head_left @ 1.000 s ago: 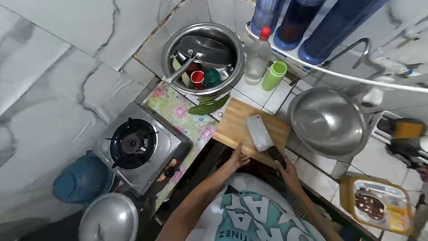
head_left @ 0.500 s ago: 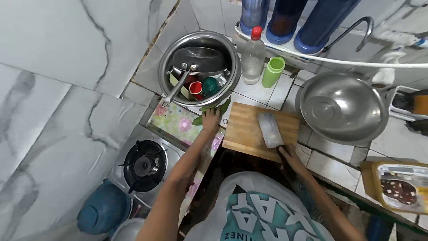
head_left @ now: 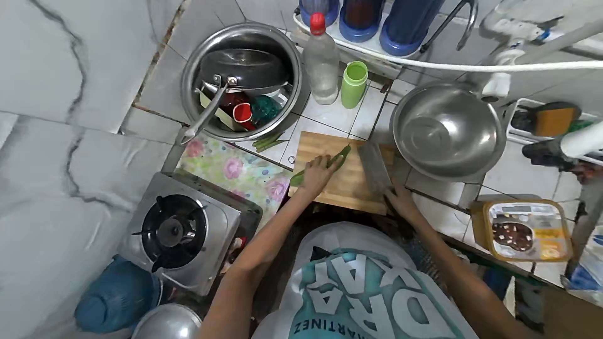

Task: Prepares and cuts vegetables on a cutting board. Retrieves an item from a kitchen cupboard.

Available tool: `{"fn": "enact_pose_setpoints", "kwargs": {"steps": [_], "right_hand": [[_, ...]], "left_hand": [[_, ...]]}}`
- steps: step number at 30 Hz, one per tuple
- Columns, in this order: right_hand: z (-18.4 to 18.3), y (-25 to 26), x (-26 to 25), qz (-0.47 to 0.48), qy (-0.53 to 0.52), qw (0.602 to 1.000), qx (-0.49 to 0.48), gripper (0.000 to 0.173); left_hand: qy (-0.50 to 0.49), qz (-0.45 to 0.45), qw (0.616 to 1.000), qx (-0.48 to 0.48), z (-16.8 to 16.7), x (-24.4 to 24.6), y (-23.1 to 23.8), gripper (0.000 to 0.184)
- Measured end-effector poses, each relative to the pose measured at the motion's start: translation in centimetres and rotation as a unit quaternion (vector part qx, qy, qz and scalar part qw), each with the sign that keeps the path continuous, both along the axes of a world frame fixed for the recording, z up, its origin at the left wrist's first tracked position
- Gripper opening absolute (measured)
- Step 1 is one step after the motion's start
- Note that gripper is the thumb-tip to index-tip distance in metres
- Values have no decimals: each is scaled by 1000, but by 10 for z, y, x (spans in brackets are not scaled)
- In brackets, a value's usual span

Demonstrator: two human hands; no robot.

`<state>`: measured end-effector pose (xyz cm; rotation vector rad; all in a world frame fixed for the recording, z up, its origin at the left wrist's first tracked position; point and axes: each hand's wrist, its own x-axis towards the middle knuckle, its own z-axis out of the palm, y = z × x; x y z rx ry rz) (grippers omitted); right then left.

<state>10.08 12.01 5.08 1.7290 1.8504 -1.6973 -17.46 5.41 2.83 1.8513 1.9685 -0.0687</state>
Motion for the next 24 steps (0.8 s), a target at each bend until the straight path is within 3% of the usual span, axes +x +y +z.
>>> {"fn": "enact_pose_setpoints", "kwargs": {"steps": [2,5,10,18,24], "right_hand": [[8,2,3,59,-53,994,77,60],[33,4,-7,158,-124,967,156,46],[41,16,-36,286,-183,922,187,44],[62,24,-60,334,-228,901,159,44],[20,35,-69,306,-200,921,137,45]], "left_hand": [[13,-3,1000,-6,-5,8,2,62],[19,-25,999,-21,-5,11,-1,65],[30,-55,996,-59,-5,10,2,77],[37,-65,994,-81,-6,9,3,81],[22,-52,997,-58,-4,5,2,81]]}}
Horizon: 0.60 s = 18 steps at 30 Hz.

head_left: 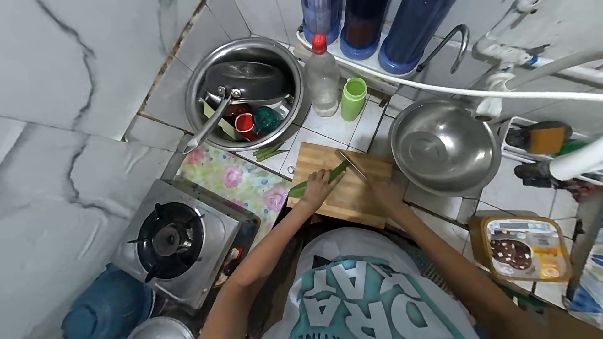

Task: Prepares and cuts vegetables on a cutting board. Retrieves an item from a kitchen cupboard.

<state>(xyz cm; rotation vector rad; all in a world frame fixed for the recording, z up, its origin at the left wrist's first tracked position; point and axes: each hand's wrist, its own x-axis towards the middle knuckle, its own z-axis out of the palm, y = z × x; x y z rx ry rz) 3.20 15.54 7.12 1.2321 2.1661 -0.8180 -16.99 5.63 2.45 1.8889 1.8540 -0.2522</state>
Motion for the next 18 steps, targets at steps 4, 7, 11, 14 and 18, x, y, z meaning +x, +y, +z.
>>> {"fn": "enact_pose_setpoints", "kwargs": {"steps": [4,7,11,14,18], "right_hand": [[-20,13,26,-71,112,990,-54,50],[-18,14,43,-155,138,975,-72,47],[-17,-6,49,-199,114,973,-8,46],[-17,-20,49,-163,83,983,5,44],[-21,-27,49,-136,48,990,7,45]], "left_hand": [[-172,150,969,97,46,-15,-6,67],[-346,243,873,243,73,-13,-17,68],[-386,129,850,334,41,-12,-23,28],[-328,61,889,313,5,-16,-37,36],[-309,53,902,297,-12,-19,-60,32]]}}
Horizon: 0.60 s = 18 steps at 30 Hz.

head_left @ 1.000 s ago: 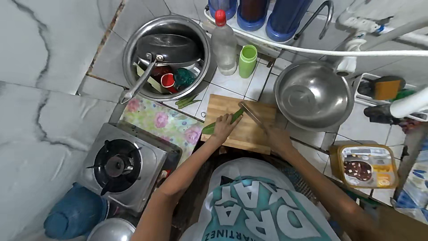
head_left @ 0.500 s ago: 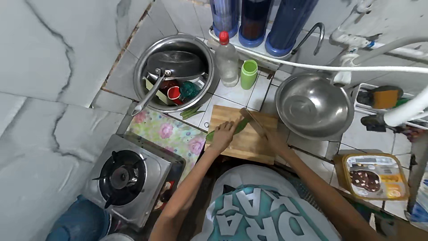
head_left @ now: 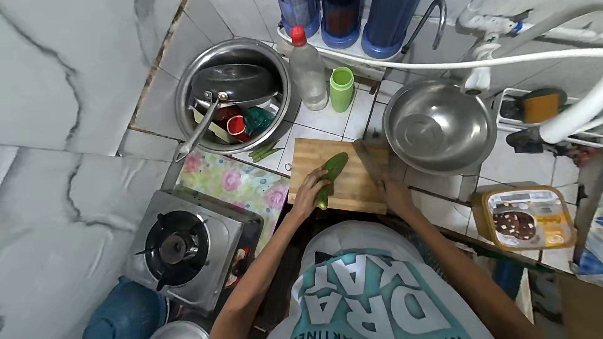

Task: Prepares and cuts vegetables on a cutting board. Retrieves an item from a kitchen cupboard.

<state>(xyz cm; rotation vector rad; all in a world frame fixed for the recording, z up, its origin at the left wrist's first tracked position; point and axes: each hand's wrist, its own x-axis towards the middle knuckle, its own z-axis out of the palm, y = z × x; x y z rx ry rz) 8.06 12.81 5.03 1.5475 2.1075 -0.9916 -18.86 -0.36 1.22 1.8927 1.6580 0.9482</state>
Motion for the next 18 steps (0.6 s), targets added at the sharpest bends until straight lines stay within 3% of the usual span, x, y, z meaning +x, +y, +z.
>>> {"fn": "enact_pose_setpoints", "kwargs": {"steps": [7,18], "right_hand": [[25,-4,-14,53,16,998,-1,39],[35,2,-17,115,2,993,15,41]], "left_hand": [[-41,61,997,7,-23,4,-26,28],[-45,69,997,10,-31,2,-32,29]]}}
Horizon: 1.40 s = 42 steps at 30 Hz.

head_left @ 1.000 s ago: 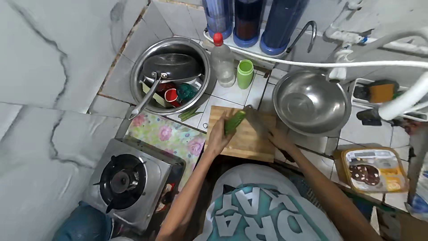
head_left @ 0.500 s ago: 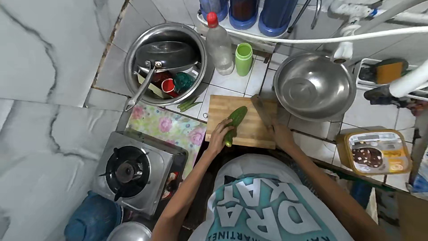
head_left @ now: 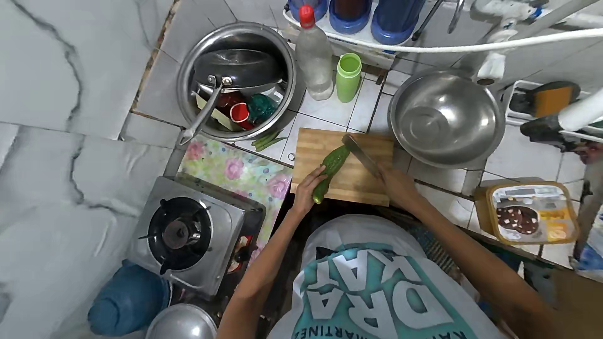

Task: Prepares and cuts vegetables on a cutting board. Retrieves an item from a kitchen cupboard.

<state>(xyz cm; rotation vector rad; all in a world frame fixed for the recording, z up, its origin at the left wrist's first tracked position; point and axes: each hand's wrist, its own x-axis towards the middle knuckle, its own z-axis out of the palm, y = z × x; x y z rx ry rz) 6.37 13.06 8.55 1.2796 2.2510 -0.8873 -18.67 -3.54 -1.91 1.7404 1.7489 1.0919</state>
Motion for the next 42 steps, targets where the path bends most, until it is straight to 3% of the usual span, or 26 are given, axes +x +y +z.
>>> {"fn": "enact_pose_setpoints", "kwargs": {"steps": [7,12,16,20,22,31,32,35,37,39,42], "right_hand": [[7,2,-13,3,-25,1000,-18,44],[-23,10,-32,-6,5,1000,-4,39],[-38,15,-16,-47,45,998,-18,44],[-28,18,10,-140,41,989,-4,43],[-26,17,17,-168,62,983,36,47],[-27,13,17,-154,69,985,24,47],[-23,10,18,-154,70,985,25,47],[-7,-4,19,-114,71,990,32,42],[1,-16,16,-73,66,995,30,45],[0,-25,12,-42,62,997,36,44],[-12,-30,12,-32,84,995,42,44]], "left_hand": [[-7,15,1000,11,1,4,2,26],[-14,11,1000,-2,0,4,0,26],[-115,59,992,-3,6,11,4,36],[-312,188,930,-49,40,24,23,49],[-384,194,900,-65,50,21,34,48],[-615,251,740,-107,34,26,50,48],[-607,246,748,-110,38,21,42,49],[-477,235,836,-137,45,0,13,53],[-334,219,900,-177,42,-7,1,53],[-127,156,953,-225,38,-5,1,56],[81,79,954,-276,40,23,17,66]]}}
